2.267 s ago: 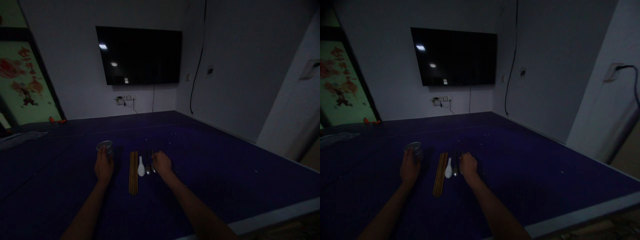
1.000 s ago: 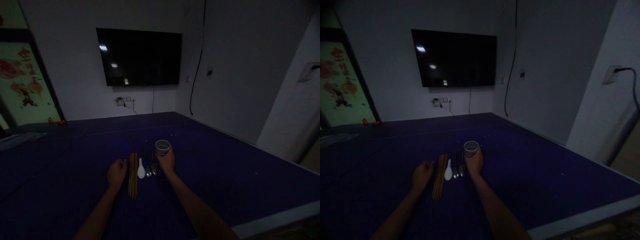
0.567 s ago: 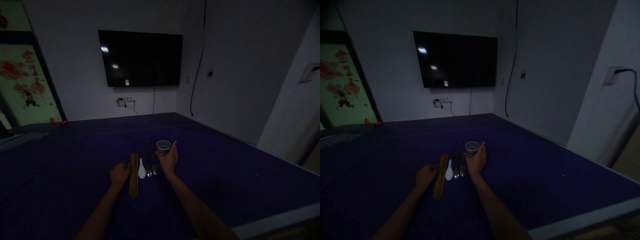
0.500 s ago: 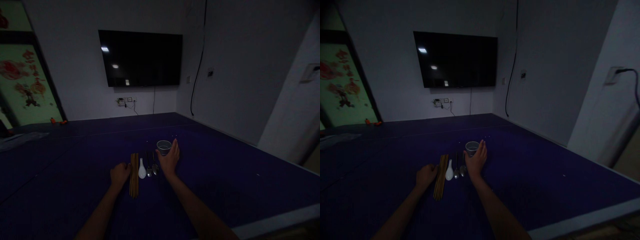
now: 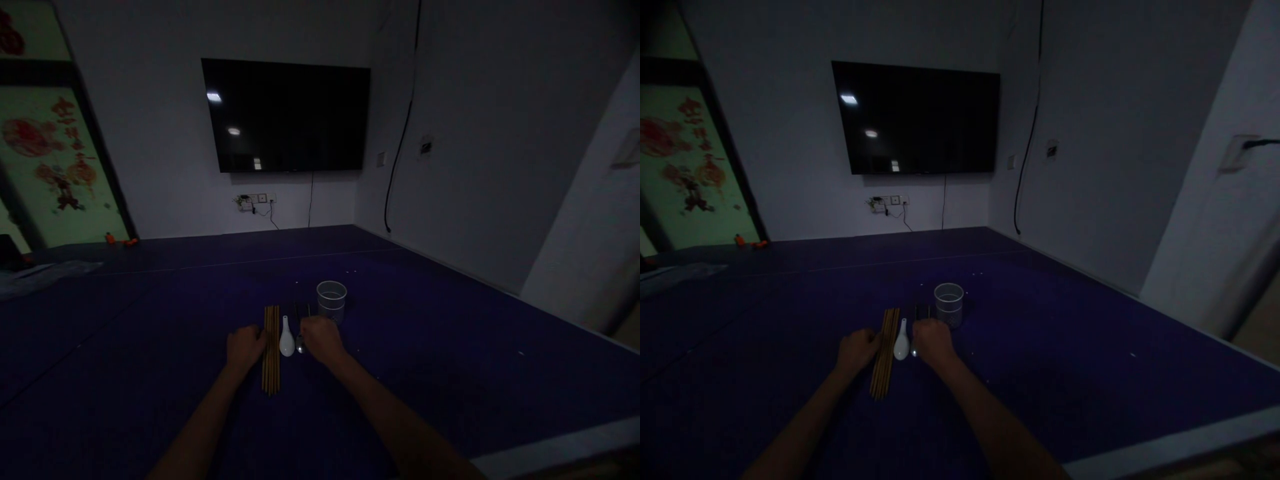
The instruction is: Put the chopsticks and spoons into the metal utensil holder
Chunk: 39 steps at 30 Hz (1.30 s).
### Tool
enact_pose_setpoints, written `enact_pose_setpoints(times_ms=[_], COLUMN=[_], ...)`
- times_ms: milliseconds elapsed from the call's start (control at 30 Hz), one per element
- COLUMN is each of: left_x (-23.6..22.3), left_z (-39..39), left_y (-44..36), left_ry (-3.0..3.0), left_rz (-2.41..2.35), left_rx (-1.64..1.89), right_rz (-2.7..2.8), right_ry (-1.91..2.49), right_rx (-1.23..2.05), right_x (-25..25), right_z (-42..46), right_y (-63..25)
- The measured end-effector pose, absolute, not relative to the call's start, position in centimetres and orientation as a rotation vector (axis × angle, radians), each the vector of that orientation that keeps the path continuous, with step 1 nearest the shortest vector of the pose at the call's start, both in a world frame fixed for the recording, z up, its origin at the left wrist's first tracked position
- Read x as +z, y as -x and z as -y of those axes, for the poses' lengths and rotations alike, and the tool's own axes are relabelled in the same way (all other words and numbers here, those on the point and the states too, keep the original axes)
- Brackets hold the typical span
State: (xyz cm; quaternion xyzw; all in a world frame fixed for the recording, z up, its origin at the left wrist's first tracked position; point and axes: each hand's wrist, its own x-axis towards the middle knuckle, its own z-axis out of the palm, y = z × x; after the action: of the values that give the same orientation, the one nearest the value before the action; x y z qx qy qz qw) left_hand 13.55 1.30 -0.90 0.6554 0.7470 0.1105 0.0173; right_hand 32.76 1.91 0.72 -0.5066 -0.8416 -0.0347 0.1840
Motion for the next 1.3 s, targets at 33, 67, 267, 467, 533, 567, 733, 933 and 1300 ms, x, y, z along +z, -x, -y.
enact_pose_setpoints(times_ms=[33,67,267,467,533,567,733,933,1300], left_x=[-1.0,-1.1,-1.6,-1.5,-1.4,-1.3,-1.2,-1.1,-1.1], left_z=[-1.3,-1.3,-1.3,-1.2,-1.1,-1.1,-1.1,-1.0,-1.2], left_y=[-13.5,-13.5,-13.3,-13.3,-13.5,-13.5,-13.6,-13.6,-13.6], left_ry=[-2.029,-2.019,-1.971,-1.94,-1.94,-1.942,-1.967,-1.986,-1.976], left_rz=[-2.298,-2.282,-2.24,-2.239,-2.239,-2.235,-2.246,-2.25,-2.256], left_rx=[0.369,0.396,0.53,0.549,0.538,0.531,0.494,0.486,0.452], right_rz=[2.417,2.439,2.383,2.396,2.405,2.406,2.39,2.415,2.39], right_ry=[1.41,1.401,1.455,1.411,1.408,1.406,1.412,1.423,1.397], right_rx=[-0.13,-0.155,-0.114,-0.013,-0.013,-0.015,-0.013,0.021,0.044], right_x=[0.7,0.6,0.2,0.1,0.2,0.2,0.0,-0.2,-0.9], right_z=[-2.0,-2.0,-2.0,-1.9,-1.8,-1.7,-1.7,-1.8,-2.2], right_y=[-32.9,-33.1,-33.3,-33.2,-33.3,-33.3,-33.3,-33.2,-33.2])
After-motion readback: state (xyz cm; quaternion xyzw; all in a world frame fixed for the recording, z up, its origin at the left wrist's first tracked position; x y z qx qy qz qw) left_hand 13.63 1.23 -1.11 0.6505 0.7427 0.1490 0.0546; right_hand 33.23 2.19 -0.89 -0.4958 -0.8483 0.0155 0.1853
